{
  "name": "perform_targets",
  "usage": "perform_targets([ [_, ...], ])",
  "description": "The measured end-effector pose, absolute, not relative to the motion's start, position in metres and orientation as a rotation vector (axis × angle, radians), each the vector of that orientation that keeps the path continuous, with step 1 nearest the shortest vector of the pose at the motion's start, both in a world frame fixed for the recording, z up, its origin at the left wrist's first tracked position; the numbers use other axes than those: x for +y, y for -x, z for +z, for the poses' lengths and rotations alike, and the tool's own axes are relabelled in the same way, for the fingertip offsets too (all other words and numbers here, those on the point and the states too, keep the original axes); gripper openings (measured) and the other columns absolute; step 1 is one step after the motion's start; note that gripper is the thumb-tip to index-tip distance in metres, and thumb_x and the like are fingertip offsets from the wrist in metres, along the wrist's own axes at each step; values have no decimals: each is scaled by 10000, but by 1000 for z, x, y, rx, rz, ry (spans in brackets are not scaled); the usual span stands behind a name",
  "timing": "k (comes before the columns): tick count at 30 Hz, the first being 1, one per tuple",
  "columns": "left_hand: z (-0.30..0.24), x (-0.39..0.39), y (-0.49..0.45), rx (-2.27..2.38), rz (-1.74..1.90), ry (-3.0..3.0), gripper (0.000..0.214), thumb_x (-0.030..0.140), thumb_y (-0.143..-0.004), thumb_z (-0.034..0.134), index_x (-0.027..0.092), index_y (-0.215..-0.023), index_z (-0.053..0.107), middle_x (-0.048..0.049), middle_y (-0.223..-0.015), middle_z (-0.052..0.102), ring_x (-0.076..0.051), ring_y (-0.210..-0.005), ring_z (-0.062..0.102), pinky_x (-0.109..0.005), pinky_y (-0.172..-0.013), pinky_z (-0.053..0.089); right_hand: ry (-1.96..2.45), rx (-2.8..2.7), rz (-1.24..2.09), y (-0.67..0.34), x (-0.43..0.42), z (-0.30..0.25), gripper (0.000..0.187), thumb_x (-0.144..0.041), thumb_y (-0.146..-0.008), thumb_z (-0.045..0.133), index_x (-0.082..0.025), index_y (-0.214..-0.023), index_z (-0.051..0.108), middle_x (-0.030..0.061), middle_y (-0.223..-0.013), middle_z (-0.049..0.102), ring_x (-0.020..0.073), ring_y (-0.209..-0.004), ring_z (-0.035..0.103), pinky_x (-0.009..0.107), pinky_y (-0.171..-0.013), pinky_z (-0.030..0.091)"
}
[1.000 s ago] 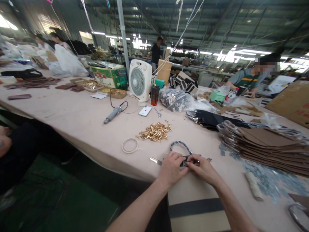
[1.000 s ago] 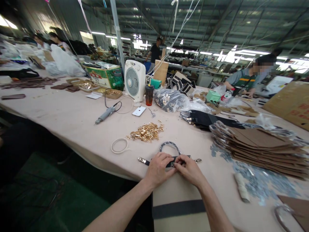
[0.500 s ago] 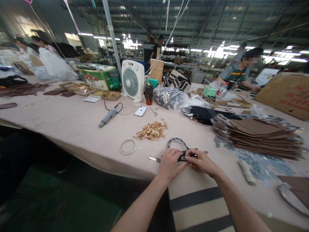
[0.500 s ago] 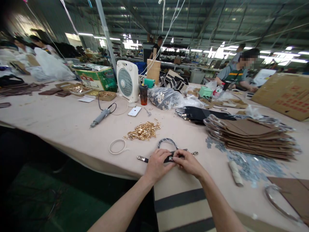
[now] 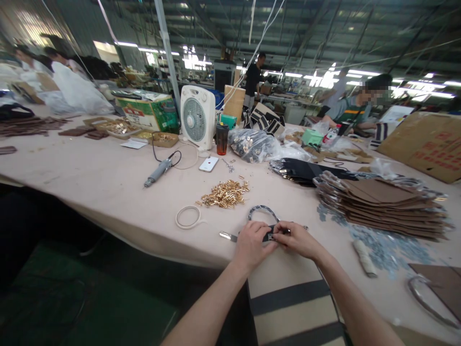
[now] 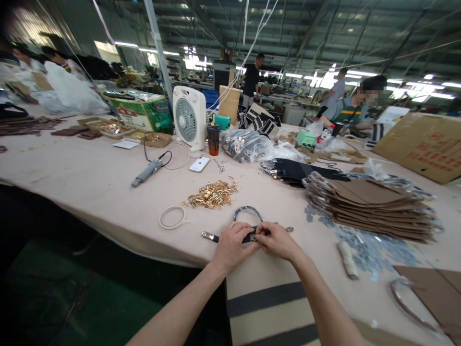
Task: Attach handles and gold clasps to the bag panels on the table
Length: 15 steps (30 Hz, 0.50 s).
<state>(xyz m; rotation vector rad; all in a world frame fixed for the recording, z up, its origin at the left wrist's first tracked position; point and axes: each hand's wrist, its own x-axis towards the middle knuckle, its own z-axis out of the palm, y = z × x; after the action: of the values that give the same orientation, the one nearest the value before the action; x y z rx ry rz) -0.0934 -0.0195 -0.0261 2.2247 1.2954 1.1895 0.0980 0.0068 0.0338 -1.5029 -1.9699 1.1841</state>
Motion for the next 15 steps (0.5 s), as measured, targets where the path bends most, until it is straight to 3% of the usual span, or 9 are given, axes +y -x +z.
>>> perform_targets([
  [8, -18, -23, 97, 1249, 1202, -2200, 226, 266, -920, 690, 221, -1141, 678, -68, -1162, 720, -259, -1108, 624, -440, -990, 527, 1544, -2233, 815, -95, 16, 34, 110, -254, -781, 665, -228, -839, 754, 23, -824, 732, 197, -738, 634, 295, -694, 449],
  [11, -18, -21, 99, 1266, 1210, -2181, 167, 188, -935, 623, 227, -1087, 682, -54, -1154, 728, -241, -1107, 629, -423, -990, 531, 1516, -2255, 823, -95, 19, 34, 120, -275, -799, 660, -236, -838, 767, 20, -800, 737, 207, -728, 638, 303, -684, 448],
  [15, -25, -19, 99, 1310, 1188, -2210, 137, 213, -904, 657, 236, -1030, 704, -40, -1153, 746, -240, -1102, 647, -419, -978, 546, 1468, -2311, 895, -103, 22, 29, 139, -365, -817, 674, -272, -773, 767, 34, -737, 742, 241, -701, 652, 326, -645, 453],
])
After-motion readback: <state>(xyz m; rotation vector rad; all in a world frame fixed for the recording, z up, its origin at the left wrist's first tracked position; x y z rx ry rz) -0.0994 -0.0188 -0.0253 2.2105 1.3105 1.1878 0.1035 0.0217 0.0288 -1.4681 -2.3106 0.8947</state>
